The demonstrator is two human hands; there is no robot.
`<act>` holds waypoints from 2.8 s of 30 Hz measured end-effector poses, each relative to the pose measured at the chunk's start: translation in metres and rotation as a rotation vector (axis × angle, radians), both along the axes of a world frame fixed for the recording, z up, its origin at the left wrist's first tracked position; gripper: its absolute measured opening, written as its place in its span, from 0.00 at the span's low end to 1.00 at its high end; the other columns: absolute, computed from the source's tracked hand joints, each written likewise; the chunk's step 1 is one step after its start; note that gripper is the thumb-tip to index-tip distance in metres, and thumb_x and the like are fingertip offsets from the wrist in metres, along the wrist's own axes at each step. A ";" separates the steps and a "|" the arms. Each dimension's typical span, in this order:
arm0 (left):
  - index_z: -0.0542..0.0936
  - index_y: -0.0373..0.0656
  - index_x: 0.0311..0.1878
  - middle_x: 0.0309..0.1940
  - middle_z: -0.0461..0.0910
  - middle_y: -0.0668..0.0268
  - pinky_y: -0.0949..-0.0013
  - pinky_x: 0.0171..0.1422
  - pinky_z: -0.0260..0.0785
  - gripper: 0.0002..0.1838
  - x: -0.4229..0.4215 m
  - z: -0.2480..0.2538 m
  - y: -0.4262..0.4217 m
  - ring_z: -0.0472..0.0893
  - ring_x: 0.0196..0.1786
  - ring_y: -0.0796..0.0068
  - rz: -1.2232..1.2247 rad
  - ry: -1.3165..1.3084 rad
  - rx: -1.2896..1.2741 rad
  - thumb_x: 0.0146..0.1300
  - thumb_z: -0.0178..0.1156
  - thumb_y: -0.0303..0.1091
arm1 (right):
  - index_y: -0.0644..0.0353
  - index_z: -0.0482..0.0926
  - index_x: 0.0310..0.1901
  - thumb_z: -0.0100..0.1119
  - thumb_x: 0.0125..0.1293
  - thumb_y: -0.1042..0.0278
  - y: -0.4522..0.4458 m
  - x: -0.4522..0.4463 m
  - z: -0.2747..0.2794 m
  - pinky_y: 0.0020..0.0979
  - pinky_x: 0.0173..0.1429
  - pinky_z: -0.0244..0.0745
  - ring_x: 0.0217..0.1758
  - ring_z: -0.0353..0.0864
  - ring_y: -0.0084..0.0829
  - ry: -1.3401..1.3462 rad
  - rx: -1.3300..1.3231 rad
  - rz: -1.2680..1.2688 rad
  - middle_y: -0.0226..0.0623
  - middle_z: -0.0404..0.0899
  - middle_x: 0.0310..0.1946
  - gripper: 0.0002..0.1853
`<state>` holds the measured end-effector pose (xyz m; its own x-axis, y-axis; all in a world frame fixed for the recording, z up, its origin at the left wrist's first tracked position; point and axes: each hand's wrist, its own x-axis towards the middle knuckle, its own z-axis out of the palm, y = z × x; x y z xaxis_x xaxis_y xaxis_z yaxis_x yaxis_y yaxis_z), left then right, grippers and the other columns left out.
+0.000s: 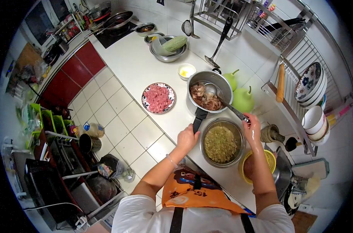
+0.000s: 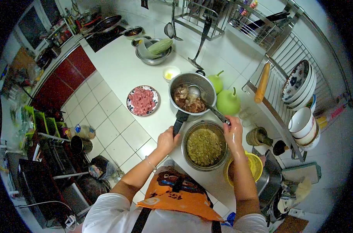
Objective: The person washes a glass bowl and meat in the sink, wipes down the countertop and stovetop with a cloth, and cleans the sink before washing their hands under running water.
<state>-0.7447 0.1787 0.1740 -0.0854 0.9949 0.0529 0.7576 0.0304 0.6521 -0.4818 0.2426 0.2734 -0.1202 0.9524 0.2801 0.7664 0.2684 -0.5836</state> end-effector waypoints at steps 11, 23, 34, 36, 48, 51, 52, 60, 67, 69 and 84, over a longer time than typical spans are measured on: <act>0.76 0.35 0.40 0.30 0.78 0.50 0.59 0.38 0.71 0.19 0.008 0.008 0.009 0.78 0.34 0.52 -0.305 -0.059 -0.003 0.57 0.57 0.43 | 0.61 0.75 0.45 0.56 0.53 0.78 0.021 0.018 0.001 0.29 0.37 0.72 0.29 0.76 0.31 -0.008 0.022 -0.132 0.42 0.75 0.38 0.15; 0.69 0.44 0.55 0.46 0.75 0.59 0.62 0.45 0.65 0.26 -0.119 -0.075 0.340 0.72 0.44 0.62 0.532 -1.066 -0.317 0.63 0.48 0.53 | 0.65 0.74 0.46 0.55 0.58 0.76 -0.031 0.059 0.033 0.27 0.42 0.74 0.36 0.78 0.32 -0.062 -0.015 -0.407 0.44 0.74 0.46 0.13; 0.55 0.39 0.67 0.64 0.59 0.53 0.55 0.61 0.61 0.41 -0.079 -0.067 0.364 0.64 0.61 0.53 0.074 -1.267 -0.433 0.61 0.43 0.63 | 0.65 0.75 0.44 0.56 0.54 0.76 -0.055 0.094 0.024 0.34 0.51 0.72 0.44 0.77 0.41 -0.240 -0.061 -0.472 0.46 0.75 0.43 0.13; 0.59 0.39 0.65 0.62 0.62 0.51 0.55 0.62 0.60 0.37 -0.134 -0.104 0.354 0.65 0.61 0.54 0.019 -0.692 -0.047 0.62 0.44 0.59 | 0.65 0.76 0.43 0.55 0.58 0.74 -0.067 0.101 0.030 0.34 0.50 0.74 0.46 0.77 0.43 -0.063 -0.113 -0.552 0.49 0.75 0.45 0.11; 0.64 0.41 0.61 0.59 0.65 0.60 0.61 0.58 0.61 0.46 -0.290 -0.121 0.165 0.68 0.56 0.64 0.462 -0.825 -0.570 0.52 0.49 0.72 | 0.61 0.78 0.42 0.56 0.56 0.70 -0.226 0.305 -0.038 0.33 0.35 0.73 0.30 0.79 0.39 -0.078 -0.049 -1.226 0.46 0.78 0.37 0.11; 0.66 0.42 0.60 0.59 0.66 0.61 0.61 0.56 0.62 0.43 -0.271 -0.114 0.141 0.69 0.54 0.66 0.489 -0.868 -0.577 0.54 0.48 0.70 | 0.61 0.77 0.44 0.55 0.56 0.71 -0.230 0.342 -0.078 0.35 0.42 0.73 0.37 0.79 0.42 -0.145 -0.113 -1.212 0.48 0.77 0.41 0.13; 0.63 0.42 0.62 0.59 0.66 0.60 0.59 0.57 0.62 0.43 -0.264 -0.113 0.133 0.68 0.56 0.65 0.411 -0.890 -0.600 0.55 0.48 0.70 | 0.60 0.76 0.46 0.56 0.55 0.71 -0.222 0.350 -0.094 0.36 0.45 0.73 0.40 0.78 0.43 -0.194 -0.198 -1.125 0.49 0.76 0.43 0.15; 0.49 0.40 0.69 0.68 0.48 0.53 0.51 0.67 0.48 0.52 -0.194 -0.091 0.055 0.55 0.68 0.51 0.523 -0.781 -0.480 0.52 0.50 0.70 | 0.54 0.74 0.51 0.56 0.52 0.70 -0.146 0.369 -0.140 0.41 0.55 0.68 0.55 0.69 0.47 -0.562 -0.504 -0.579 0.48 0.70 0.53 0.21; 0.67 0.42 0.57 0.54 0.70 0.57 0.59 0.52 0.67 0.32 -0.154 -0.097 -0.049 0.75 0.52 0.63 0.450 -0.583 -0.639 0.58 0.56 0.56 | 0.54 0.78 0.44 0.58 0.53 0.56 -0.161 0.439 -0.172 0.44 0.52 0.69 0.46 0.75 0.46 -0.456 -0.081 -0.228 0.40 0.77 0.42 0.18; 0.69 0.43 0.57 0.46 0.75 0.65 0.68 0.44 0.67 0.26 -0.070 -0.058 -0.072 0.77 0.45 0.70 0.236 -0.478 -0.745 0.60 0.54 0.50 | 0.55 0.77 0.43 0.58 0.51 0.62 -0.160 0.423 -0.153 0.43 0.54 0.68 0.49 0.73 0.45 -0.381 -0.258 -0.211 0.41 0.77 0.43 0.16; 0.73 0.37 0.49 0.34 0.77 0.64 0.73 0.45 0.67 0.23 0.533 0.033 -0.059 0.75 0.37 0.73 -0.875 -0.527 0.256 0.53 0.65 0.38 | 0.63 0.74 0.35 0.57 0.58 0.71 -0.251 0.428 -0.025 0.26 0.41 0.72 0.34 0.75 0.22 0.308 0.072 -0.573 0.33 0.77 0.28 0.06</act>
